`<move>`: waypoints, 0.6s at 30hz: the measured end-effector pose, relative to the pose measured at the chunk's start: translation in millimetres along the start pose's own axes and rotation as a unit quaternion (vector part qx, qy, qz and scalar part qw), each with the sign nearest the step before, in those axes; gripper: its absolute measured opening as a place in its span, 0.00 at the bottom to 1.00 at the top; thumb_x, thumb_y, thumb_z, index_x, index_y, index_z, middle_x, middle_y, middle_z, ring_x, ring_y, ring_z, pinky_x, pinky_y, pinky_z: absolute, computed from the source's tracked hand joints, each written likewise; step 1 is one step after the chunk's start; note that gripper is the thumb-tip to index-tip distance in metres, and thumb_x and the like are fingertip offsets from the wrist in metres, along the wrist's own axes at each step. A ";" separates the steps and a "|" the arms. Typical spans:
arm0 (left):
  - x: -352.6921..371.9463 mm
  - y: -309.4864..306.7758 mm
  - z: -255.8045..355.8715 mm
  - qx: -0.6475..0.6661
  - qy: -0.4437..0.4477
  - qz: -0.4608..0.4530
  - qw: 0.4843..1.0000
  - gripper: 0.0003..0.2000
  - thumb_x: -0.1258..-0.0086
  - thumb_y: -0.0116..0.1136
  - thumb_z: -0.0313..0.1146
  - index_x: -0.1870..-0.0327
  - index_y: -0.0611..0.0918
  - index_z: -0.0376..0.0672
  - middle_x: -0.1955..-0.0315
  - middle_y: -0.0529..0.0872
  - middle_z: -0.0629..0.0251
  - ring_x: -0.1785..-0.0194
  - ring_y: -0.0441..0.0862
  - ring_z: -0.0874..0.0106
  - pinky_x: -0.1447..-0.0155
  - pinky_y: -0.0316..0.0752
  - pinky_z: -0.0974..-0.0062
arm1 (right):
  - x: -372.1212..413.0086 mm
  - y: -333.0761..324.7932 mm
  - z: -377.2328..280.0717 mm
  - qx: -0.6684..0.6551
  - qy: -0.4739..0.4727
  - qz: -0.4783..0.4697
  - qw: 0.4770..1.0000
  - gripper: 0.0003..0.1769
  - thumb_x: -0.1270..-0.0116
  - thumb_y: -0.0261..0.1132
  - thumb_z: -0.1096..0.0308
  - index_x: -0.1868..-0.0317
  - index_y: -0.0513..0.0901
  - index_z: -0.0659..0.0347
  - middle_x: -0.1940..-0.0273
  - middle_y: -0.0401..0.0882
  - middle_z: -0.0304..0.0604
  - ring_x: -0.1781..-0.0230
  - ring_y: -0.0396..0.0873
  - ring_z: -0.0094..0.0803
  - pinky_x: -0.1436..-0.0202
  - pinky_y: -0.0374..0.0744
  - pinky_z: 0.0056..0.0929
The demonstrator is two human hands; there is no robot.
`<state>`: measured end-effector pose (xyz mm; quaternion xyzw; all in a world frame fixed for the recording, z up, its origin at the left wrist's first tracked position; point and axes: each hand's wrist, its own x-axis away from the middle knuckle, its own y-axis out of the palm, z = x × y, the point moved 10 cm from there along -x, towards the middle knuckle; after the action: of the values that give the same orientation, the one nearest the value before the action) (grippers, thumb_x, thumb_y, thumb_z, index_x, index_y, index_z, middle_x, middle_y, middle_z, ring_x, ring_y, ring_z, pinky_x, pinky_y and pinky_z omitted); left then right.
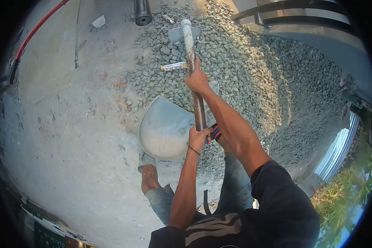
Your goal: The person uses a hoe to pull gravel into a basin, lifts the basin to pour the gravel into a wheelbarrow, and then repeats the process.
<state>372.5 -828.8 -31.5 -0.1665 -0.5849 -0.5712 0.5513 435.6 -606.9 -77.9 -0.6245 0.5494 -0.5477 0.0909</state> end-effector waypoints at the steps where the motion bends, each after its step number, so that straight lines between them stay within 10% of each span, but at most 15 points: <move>1: 12.2 8.6 -11.3 0.018 -0.007 0.002 1.000 0.09 0.43 0.65 0.27 0.67 0.76 0.38 0.81 0.76 0.66 0.83 0.74 0.77 0.81 0.70 0.77 | 9.5 -1.3 10.6 0.008 -0.014 -0.008 1.000 0.54 0.48 0.61 0.69 0.26 0.36 0.63 0.58 0.78 0.75 0.57 0.78 0.68 0.48 0.76 0.52; 18: 237.0 -109.6 -111.5 -0.187 -0.139 0.034 0.972 0.11 0.45 0.65 0.22 0.71 0.72 0.37 0.83 0.76 0.65 0.85 0.74 0.74 0.82 0.70 0.75 | 272.1 84.1 61.8 -0.095 0.140 -0.079 0.982 0.56 0.46 0.60 0.69 0.26 0.30 0.63 0.63 0.80 0.70 0.61 0.80 0.65 0.50 0.77 0.52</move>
<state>253.0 -1058.9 84.2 -0.3638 -0.5329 -0.6225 0.4428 379.3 -882.8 -2.9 -0.5888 0.5547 -0.5808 -0.0905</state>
